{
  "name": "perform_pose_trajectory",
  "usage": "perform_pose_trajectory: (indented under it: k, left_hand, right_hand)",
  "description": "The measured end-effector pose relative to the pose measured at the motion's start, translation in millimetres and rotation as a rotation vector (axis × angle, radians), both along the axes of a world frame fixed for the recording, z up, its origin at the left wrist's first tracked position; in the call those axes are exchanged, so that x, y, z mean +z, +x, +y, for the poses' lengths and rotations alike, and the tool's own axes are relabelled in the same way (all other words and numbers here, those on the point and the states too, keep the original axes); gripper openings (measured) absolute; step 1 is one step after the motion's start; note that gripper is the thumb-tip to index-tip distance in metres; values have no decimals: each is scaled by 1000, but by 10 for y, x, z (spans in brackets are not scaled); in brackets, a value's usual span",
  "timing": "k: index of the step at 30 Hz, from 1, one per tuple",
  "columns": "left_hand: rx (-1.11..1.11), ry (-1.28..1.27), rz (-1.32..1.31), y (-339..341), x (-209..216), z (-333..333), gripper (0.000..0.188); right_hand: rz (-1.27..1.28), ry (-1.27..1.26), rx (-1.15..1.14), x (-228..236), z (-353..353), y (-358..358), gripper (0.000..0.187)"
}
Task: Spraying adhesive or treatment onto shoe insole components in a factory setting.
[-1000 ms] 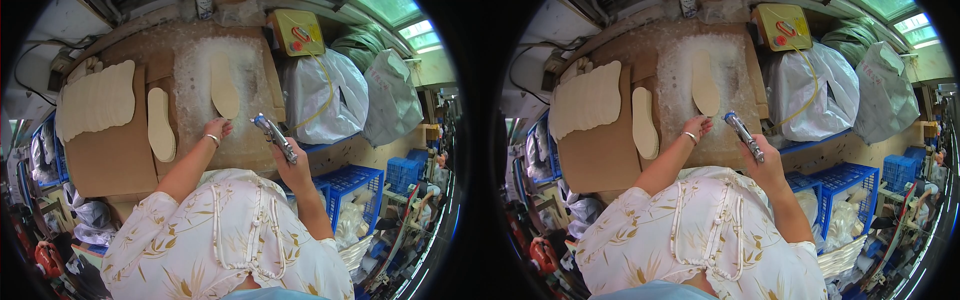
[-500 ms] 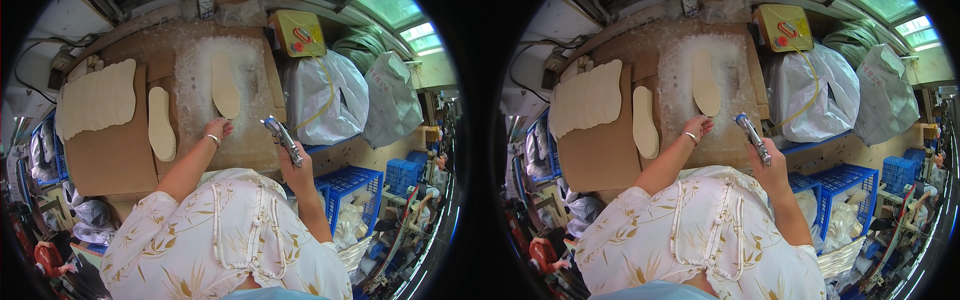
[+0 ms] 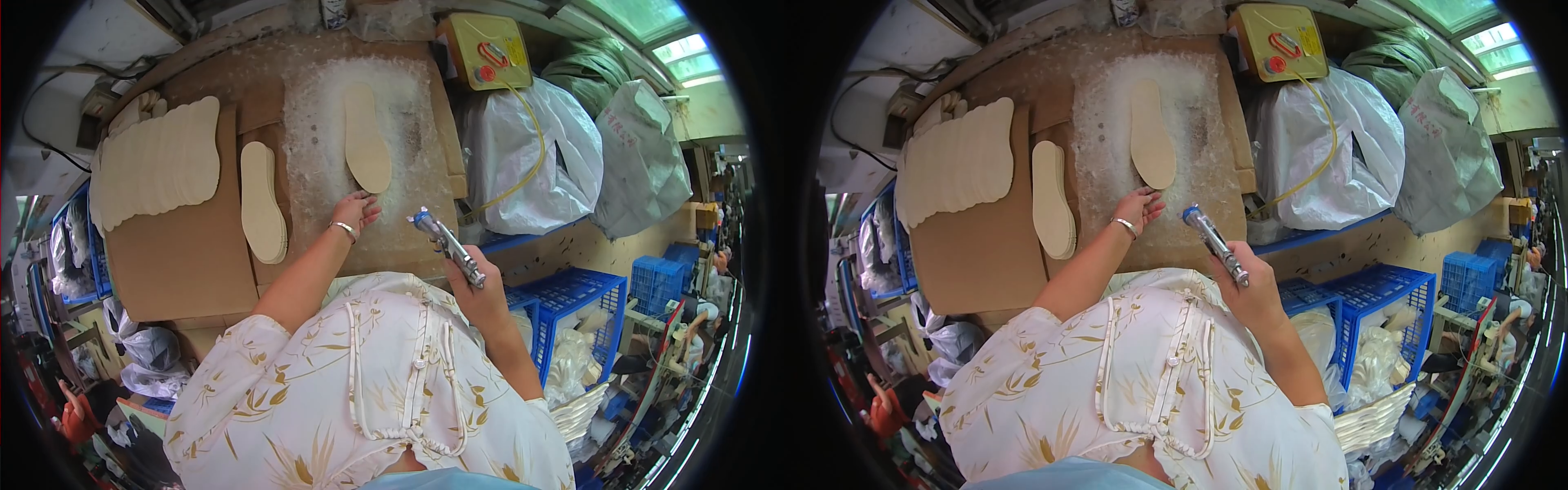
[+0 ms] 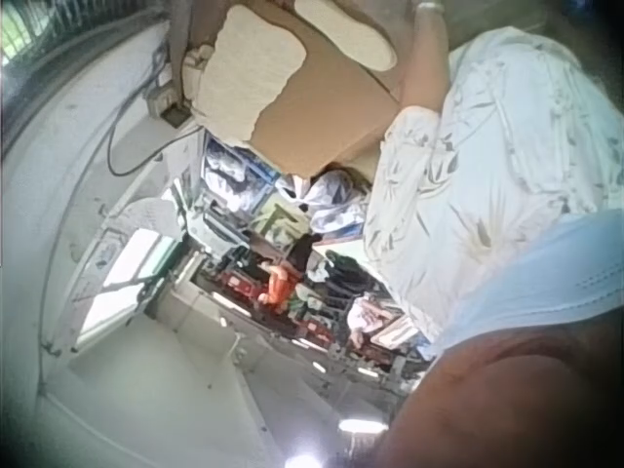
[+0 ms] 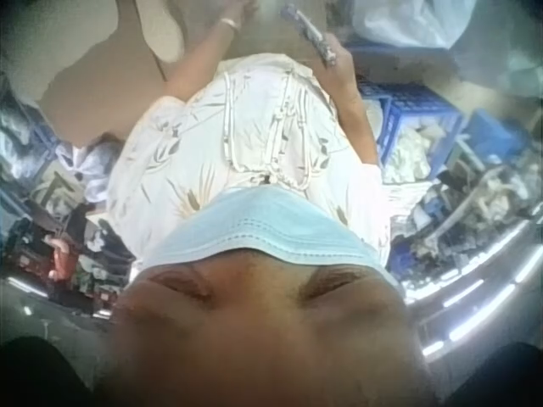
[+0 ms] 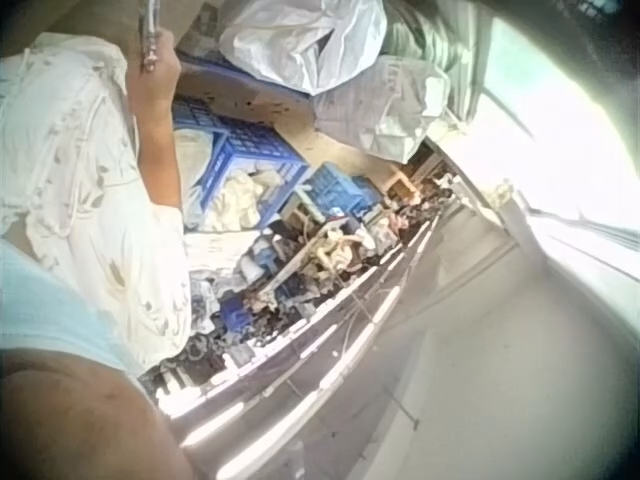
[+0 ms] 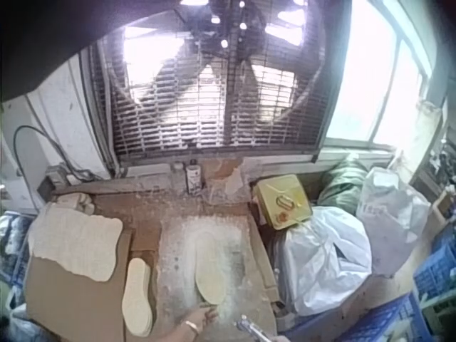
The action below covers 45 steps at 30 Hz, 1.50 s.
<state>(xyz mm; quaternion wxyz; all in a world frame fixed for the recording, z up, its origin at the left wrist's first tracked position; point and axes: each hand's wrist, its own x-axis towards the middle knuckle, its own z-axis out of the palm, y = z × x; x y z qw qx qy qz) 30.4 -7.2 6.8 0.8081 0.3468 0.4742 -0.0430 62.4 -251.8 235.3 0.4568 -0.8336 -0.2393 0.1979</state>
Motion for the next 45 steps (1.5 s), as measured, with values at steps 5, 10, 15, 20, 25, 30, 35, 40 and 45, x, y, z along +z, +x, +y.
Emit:
perform_pose_trajectory:
  k: [5,10,15,20,25,30,35,40,45]
  left_hand:
    - [-21,-26,-12,-21,10,5,36]
    - [-33,-67,-58,-61,11,28,39]
    - [-30,-118,-96,-81,-25,52,44]
    - [-56,-117,-85,-104,-23,66,45]
    - [-59,-131,-96,-103,-29,72,46]
    - [-76,-140,-100,-102,-11,65,45]
    - [-67,-139,-90,-111,-1,89,46]
    - [-85,-144,-81,-100,75,93,48]
    - [-109,-163,-77,-122,139,96,52]
  right_hand:
    - [22,-37,-37,14,-31,43,17]
    - [51,-33,17,66,-10,0,18]
    - [31,-18,-26,29,-1,8,18]
    - [40,-59,-16,12,-42,-7,18]
    - [-5,-38,-14,6,4,-34,18]
    - [51,-114,-111,42,-48,-27,18]
    - [72,-60,35,49,3,-90,18]
    - [65,-113,-73,29,-58,-66,19]
    - [88,-64,12,21,-34,-95,20]
